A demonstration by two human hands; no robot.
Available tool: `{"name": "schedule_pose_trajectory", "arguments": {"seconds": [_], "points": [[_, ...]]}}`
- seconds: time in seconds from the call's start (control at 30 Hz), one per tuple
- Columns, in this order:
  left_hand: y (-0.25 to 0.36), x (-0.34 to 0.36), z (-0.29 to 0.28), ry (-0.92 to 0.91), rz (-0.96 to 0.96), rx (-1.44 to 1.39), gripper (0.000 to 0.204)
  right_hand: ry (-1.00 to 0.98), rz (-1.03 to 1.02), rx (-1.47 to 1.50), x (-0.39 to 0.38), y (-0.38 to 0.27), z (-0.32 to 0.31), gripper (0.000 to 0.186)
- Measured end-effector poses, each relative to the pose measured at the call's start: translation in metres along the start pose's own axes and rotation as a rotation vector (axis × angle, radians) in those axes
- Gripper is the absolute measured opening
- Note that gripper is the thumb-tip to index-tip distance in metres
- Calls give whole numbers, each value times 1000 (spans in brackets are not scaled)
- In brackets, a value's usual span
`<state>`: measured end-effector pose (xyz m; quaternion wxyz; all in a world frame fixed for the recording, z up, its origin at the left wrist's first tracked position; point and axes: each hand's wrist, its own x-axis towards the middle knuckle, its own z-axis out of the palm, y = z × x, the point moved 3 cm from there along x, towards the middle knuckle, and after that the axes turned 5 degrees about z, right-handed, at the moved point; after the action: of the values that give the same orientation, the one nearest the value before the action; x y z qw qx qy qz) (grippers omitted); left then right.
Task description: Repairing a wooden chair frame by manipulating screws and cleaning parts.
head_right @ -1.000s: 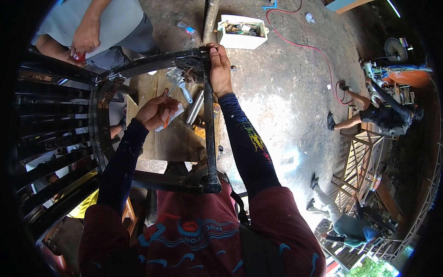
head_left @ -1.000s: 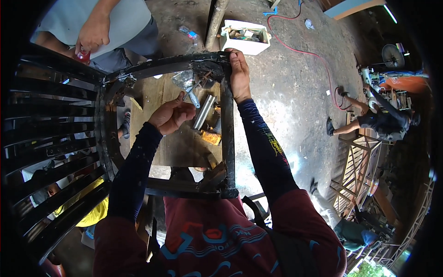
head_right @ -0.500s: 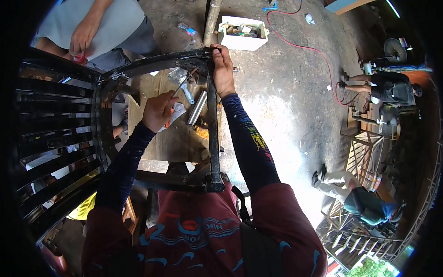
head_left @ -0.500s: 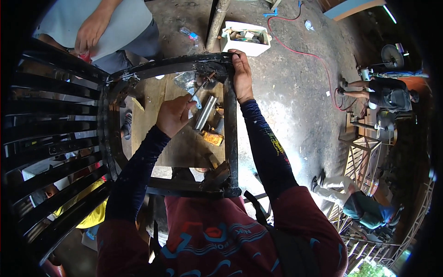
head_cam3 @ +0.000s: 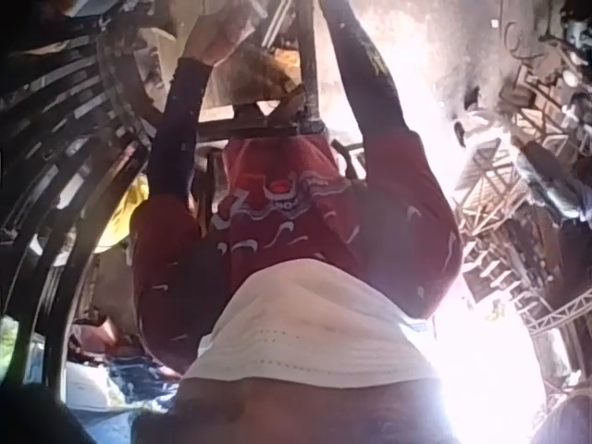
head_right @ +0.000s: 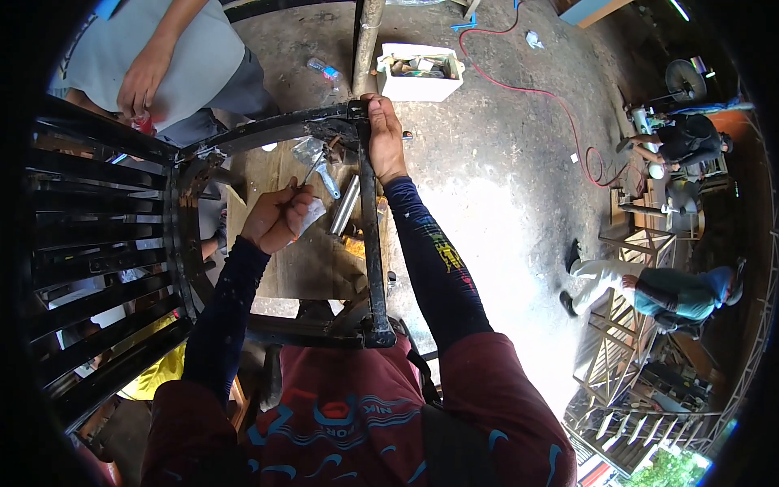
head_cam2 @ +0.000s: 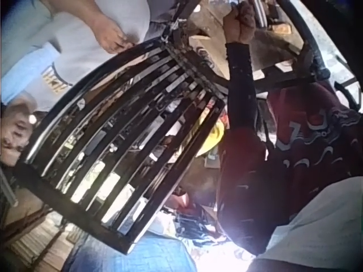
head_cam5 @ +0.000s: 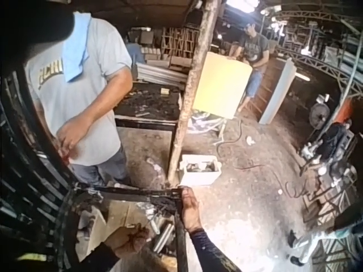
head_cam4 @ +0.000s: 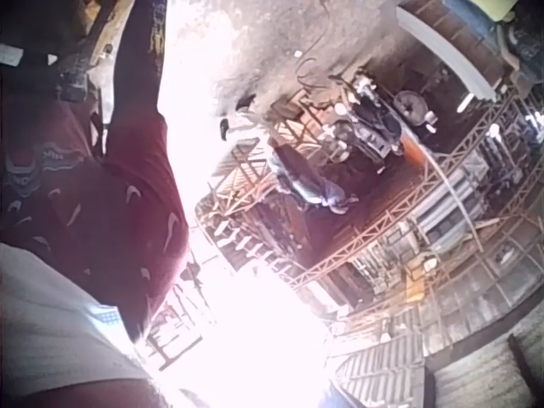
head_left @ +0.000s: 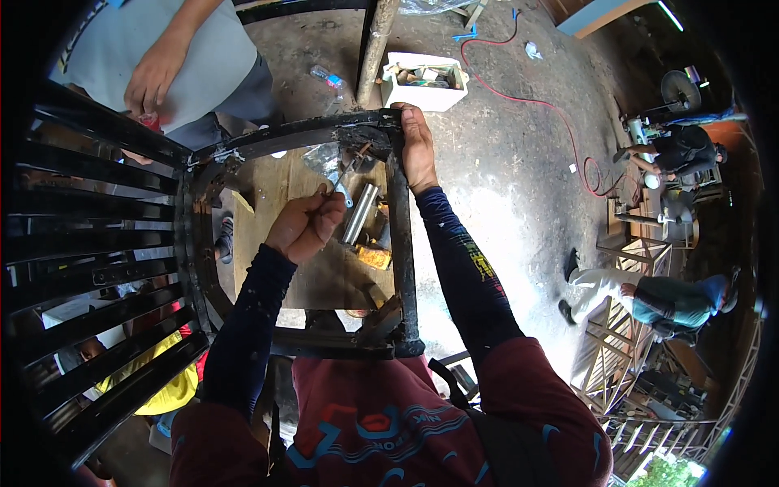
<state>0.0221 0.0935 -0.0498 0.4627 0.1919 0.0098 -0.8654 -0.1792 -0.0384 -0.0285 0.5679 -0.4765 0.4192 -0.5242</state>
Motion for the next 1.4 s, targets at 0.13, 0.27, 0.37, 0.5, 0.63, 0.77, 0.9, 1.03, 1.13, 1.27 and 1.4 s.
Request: {"name": "schedule_pose_trajectory", "arguments": {"seconds": [0.13, 0.27, 0.37, 0.5, 0.63, 0.77, 0.9, 1.03, 1.13, 1.27, 1.4], "points": [[11, 8, 2, 35, -38, 263, 21, 38, -8, -4, -1, 1, 1, 35], [1, 12, 25, 357, 229, 1350, 24, 16, 1, -30, 1, 4, 0, 27], [6, 19, 19, 367, 469, 1745, 23, 30, 2, -52, -1, 7, -3, 25], [-1, 13, 15, 497, 445, 1367, 23, 26, -33, -98, -2, -1, 4, 23], [-19, 20, -3, 339, 226, 230, 21, 20, -19, 1, 0, 5, 2, 24], [-15, 17, 11, 168, 130, 227, 29, 36, -61, -75, 2, 4, -2, 24], [-3, 17, 12, 128, 159, 943, 26, 4, -10, 30, -3, 8, -1, 21], [-1, 27, 1, 168, 634, 1606, 15, -8, 23, 69, -2, 1, 4, 22], [9, 17, 14, 178, 981, 2139, 8, 25, -14, -29, -1, 3, 1, 21], [5, 16, 19, 187, 1064, 2189, 23, 11, -27, 48, 1, 6, 2, 24], [4, 23, 10, 138, 219, 748, 36, 9, -5, 53, -2, 4, 2, 23]]}}
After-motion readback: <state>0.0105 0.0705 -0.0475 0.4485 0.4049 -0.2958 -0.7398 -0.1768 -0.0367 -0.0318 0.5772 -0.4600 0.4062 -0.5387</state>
